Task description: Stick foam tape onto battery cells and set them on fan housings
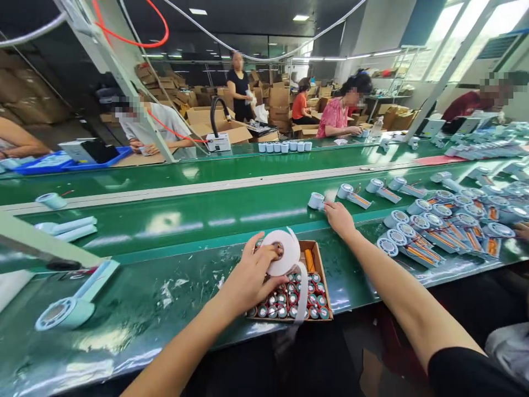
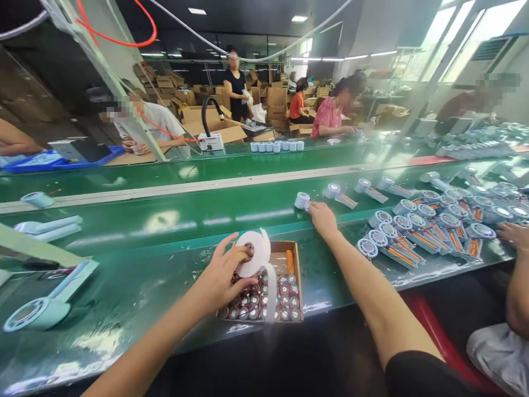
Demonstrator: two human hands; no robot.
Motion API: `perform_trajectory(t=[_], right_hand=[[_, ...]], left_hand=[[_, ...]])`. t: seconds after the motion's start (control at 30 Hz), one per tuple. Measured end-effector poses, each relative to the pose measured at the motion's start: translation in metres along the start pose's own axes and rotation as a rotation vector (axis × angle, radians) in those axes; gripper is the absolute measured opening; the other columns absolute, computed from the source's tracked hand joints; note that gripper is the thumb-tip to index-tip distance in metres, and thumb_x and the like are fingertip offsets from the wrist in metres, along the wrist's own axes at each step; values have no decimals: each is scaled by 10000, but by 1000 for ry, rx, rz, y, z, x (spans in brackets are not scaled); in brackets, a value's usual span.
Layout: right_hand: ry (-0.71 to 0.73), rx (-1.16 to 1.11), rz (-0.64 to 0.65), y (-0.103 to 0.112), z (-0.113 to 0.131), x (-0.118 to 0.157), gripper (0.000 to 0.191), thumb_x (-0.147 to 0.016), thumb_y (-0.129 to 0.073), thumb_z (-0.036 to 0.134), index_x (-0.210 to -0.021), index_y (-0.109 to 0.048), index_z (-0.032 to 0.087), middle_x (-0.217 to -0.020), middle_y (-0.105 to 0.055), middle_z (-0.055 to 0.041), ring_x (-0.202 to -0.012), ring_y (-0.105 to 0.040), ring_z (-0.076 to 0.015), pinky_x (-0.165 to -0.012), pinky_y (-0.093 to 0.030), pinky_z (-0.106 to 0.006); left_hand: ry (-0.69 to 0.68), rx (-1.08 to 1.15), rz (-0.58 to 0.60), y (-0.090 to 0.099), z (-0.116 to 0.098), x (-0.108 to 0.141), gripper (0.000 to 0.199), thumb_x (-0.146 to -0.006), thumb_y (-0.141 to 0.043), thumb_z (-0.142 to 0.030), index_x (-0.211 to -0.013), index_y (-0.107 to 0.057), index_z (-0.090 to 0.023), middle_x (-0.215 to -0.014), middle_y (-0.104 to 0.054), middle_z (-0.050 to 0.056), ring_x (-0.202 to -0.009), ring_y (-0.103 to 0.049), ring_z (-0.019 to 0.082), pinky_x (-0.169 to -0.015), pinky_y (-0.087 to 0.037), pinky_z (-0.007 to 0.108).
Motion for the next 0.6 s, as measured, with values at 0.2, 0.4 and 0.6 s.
perform_trajectory(t=[0.2, 0.4, 0.6], right_hand=[[51, -233, -56, 30, 70, 73, 407, -1052, -420, 377, -1288, -669, 158, -1313, -670, -174, -1129, -619, -299, -959, -511, -458], [418, -783, 783, 39, 172, 209, 463, -998, -609, 528, -703, -701, 184, -551, -586, 22, -499, -496, -114, -505, -344, -246], [464, -506, 586, 57, 157, 163, 272, -1001, -628, 442, -958, -789, 227, -812, -738, -5, -693, -624, -149, -653, -416, -252]], left_hand=[[-57, -139, -115, 11, -12, 10, 455, -947, -510, -9, -1366, -493, -186, -1334, -692, 133, -1275, -641, 261, -1263, -300, 689], [37, -43, -238, 28, -1, 33, 384, -944, -560, -59, -1294, -538, -215, -1341, -686, 96, -1342, -597, 269, -1272, -312, 658], [340, 79, -269, 28, 24, 70, 302, -984, -606, -253, -1283, -582, -224, -1351, -655, 112, -1464, -472, 329, -1176, -473, 583]])
Point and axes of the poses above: each hand's wrist, its own x-axis away from the middle knuckle, its own y-axis out of the back of the hand, z = x × y, the point moved 3 cm from there along -x, towards the middle knuckle
